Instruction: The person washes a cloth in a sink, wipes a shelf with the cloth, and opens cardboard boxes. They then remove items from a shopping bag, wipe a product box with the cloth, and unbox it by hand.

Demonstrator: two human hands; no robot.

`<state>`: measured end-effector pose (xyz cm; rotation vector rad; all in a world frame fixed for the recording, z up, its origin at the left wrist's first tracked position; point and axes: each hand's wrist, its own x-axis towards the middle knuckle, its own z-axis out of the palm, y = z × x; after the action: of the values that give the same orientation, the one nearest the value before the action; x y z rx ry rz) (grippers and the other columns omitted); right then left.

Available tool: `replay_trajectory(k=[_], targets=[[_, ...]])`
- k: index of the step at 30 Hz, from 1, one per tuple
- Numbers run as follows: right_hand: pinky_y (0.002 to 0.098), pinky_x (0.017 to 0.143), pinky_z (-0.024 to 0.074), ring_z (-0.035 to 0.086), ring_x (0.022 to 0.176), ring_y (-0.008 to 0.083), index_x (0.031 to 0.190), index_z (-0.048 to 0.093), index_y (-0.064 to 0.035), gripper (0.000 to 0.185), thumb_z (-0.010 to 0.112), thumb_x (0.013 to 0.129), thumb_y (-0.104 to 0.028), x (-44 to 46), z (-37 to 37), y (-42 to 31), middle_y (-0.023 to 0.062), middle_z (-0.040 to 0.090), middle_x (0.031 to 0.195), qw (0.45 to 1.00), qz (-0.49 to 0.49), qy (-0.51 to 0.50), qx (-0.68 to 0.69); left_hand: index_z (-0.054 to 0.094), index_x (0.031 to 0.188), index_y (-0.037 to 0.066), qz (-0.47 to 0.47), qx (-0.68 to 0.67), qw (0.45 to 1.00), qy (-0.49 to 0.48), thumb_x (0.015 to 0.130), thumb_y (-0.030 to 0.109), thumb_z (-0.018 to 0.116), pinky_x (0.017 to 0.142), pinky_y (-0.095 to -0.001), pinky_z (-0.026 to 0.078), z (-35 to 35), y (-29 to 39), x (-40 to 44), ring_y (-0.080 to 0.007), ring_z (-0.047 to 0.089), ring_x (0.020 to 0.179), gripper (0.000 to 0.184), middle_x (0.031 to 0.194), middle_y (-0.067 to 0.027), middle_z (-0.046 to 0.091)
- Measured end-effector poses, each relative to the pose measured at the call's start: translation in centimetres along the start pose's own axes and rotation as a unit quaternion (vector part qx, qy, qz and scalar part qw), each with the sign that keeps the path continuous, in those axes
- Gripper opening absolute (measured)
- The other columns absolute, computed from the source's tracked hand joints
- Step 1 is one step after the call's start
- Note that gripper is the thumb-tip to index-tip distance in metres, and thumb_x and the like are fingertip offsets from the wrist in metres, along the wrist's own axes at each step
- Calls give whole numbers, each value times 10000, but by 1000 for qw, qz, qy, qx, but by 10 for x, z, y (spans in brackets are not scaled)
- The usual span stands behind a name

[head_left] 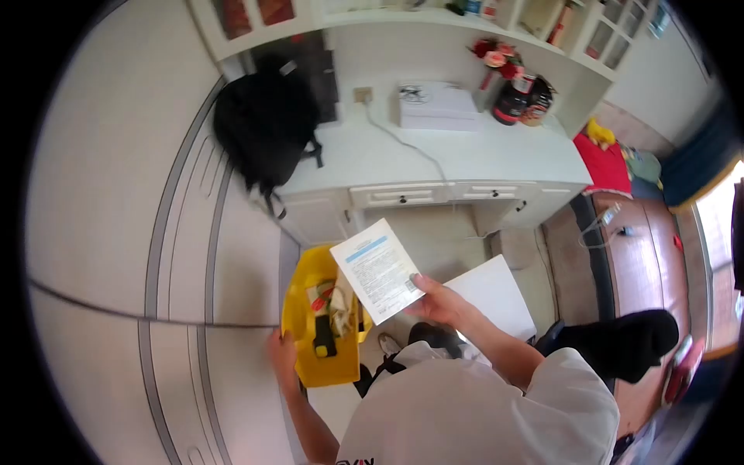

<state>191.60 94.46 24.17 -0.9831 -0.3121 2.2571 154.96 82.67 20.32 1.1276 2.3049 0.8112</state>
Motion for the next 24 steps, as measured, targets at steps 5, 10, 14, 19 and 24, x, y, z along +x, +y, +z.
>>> replay_trajectory(k=[5, 10, 14, 19, 24], targets=[[444, 914, 510, 578, 1071, 216, 1174, 531, -152, 316, 589, 913, -321, 5, -13, -13, 36, 577, 1169, 996, -50, 60, 50, 630, 980, -24, 17, 30, 999, -7, 822, 122, 547, 687, -404, 459, -6, -26, 44, -341, 607, 765, 230, 828, -198, 634], [440, 905, 513, 552, 1071, 243, 1177, 515, -135, 319, 570, 925, -323, 13, -47, -54, 39, 555, 1171, 984, -151, 91, 38, 588, 882, -60, 38, 81, 996, 30, 798, 88, 563, 616, -388, 420, -3, -30, 71, -275, 541, 649, 172, 712, -179, 572], [437, 932, 488, 513, 1090, 255, 1194, 493, -155, 382, 605, 895, -366, 32, -87, -101, 35, 529, 1198, 971, -216, 84, 63, 540, 781, -87, 86, 3, 993, 81, 791, 58, 564, 547, -347, 392, 9, -31, 89, -198, 469, 551, 147, 614, -141, 529], [451, 917, 500, 520, 1139, 264, 1250, 453, -153, 454, 596, 892, -393, 51, -95, -182, 46, 522, 1236, 945, -313, 93, 13, 592, 864, -58, 31, 42, 998, 24, 809, 48, 546, 595, -329, 429, -1, 2, 99, -228, 534, 611, 128, 703, -141, 603], [442, 898, 518, 529, 1160, 258, 1364, 373, -121, 536, 577, 914, -328, 95, -103, -262, 85, 495, 1299, 961, -273, 31, 25, 624, 983, -23, 27, 9, 999, -17, 837, 56, 512, 672, -370, 475, 11, 30, 116, -298, 633, 730, 200, 827, -195, 658]])
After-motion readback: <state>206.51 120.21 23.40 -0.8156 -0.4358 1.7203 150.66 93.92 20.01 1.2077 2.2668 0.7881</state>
